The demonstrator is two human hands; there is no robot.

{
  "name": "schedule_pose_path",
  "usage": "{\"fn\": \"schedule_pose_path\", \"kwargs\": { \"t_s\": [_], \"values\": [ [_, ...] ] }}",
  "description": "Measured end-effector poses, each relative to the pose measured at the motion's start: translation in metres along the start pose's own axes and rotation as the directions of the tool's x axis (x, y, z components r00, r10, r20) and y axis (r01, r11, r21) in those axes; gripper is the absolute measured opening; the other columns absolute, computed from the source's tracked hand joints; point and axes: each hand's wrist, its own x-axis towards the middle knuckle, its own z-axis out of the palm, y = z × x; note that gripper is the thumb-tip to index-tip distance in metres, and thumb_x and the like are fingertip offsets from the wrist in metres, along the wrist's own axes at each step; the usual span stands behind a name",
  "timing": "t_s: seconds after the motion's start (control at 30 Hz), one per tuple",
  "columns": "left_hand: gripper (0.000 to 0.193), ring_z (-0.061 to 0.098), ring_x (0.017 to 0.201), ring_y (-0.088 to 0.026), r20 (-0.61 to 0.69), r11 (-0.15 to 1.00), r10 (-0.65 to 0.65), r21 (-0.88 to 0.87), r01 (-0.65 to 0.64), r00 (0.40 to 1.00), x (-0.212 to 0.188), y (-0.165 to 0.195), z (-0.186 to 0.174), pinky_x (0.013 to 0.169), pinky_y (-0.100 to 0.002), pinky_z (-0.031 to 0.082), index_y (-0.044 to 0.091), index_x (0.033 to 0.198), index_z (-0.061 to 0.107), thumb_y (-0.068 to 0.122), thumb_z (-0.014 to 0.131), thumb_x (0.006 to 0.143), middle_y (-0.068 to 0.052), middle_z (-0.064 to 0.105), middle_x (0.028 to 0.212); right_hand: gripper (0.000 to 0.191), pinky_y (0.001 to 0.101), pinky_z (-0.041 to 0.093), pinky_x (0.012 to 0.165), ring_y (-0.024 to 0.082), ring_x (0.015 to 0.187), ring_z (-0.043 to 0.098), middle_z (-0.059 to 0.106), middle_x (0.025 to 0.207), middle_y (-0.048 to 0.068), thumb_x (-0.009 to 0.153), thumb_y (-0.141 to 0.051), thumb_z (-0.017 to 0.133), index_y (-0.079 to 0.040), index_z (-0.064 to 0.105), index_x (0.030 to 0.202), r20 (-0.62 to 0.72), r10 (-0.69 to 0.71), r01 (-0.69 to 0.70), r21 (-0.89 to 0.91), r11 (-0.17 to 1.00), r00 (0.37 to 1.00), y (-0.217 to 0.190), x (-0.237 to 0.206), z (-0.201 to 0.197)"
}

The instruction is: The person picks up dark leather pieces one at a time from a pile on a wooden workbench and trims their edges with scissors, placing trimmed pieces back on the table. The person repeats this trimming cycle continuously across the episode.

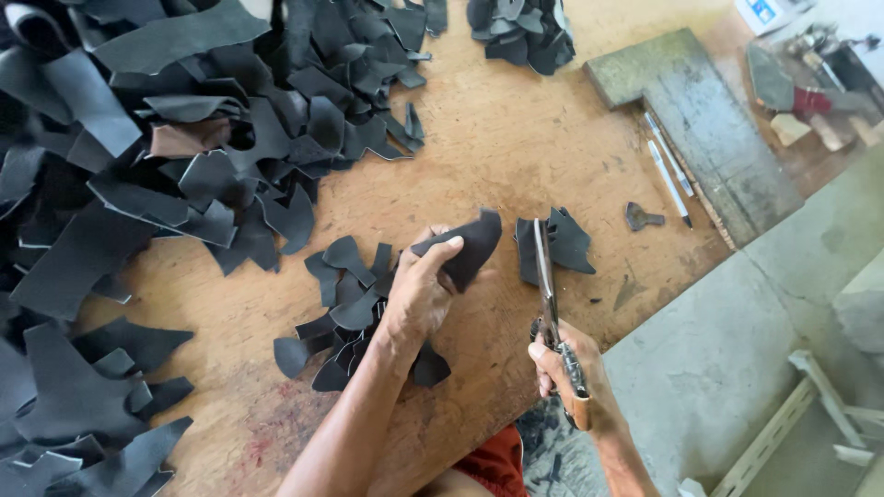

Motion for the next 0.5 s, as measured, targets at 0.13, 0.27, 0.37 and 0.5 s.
{"fn": "schedule_pose_path", "kwargs": {
  "t_s": [0.13, 0.27, 0.37, 0.5],
  "values": [
    [0.013, 0.074, 0.099, -0.036, 0.061, 0.999, -0.019, -0.041, 0.021, 0.998, -0.007, 0.007, 0.003, 0.079, -0.043, 0.065, -0.001, 0.111, 0.054, 0.005, 0.054, 0.099, -0.024, 0.064, 0.118, 0.021, 0.0283, 0.048, 0.045, 0.010, 0.050, 0.054, 0.052, 0.063, 0.000, 0.091, -0.023, 0.062, -0.004, 0.055, 0.085, 0.012, -0.028, 0.029, -0.006, 1.000, 1.000, -0.002, -0.002, 0.009],
    [0.026, 0.074, 0.096, -0.037, 0.065, 1.000, -0.014, -0.002, 0.014, 0.998, -0.011, 0.013, 0.002, 0.078, -0.038, 0.066, -0.003, 0.123, 0.053, 0.002, 0.055, 0.098, -0.024, 0.063, 0.122, 0.021, 0.0293, 0.047, 0.044, 0.011, 0.048, 0.053, 0.050, 0.061, 0.001, 0.089, -0.023, 0.063, -0.004, 0.056, 0.084, -0.010, 0.037, -0.037, -0.034, 0.999, 0.999, -0.003, -0.001, 0.018],
    [0.033, 0.075, 0.092, -0.033, 0.064, 0.998, -0.023, 0.065, 0.019, 0.998, -0.012, 0.014, -0.001, 0.073, -0.033, 0.065, -0.006, 0.126, 0.058, 0.003, 0.061, 0.095, -0.022, 0.067, 0.120, 0.021, 0.0294, 0.047, 0.044, 0.011, 0.048, 0.053, 0.050, 0.061, 0.001, 0.089, -0.023, 0.063, -0.004, 0.056, 0.084, -0.011, 0.028, -0.029, -0.042, 0.999, 1.000, -0.005, 0.001, 0.022],
    [0.023, 0.076, 0.087, -0.026, 0.041, 0.975, 0.003, 0.223, -0.012, 0.999, -0.013, 0.011, -0.008, 0.071, -0.029, 0.063, -0.013, 0.111, 0.069, 0.005, 0.073, 0.097, -0.022, 0.074, 0.102, 0.022, 0.0294, 0.047, 0.045, 0.011, 0.049, 0.055, 0.052, 0.063, 0.001, 0.089, -0.025, 0.064, -0.004, 0.058, 0.084, -0.013, -0.039, 0.037, -0.130, 0.991, 0.999, -0.010, -0.006, 0.027]
  ]
}}
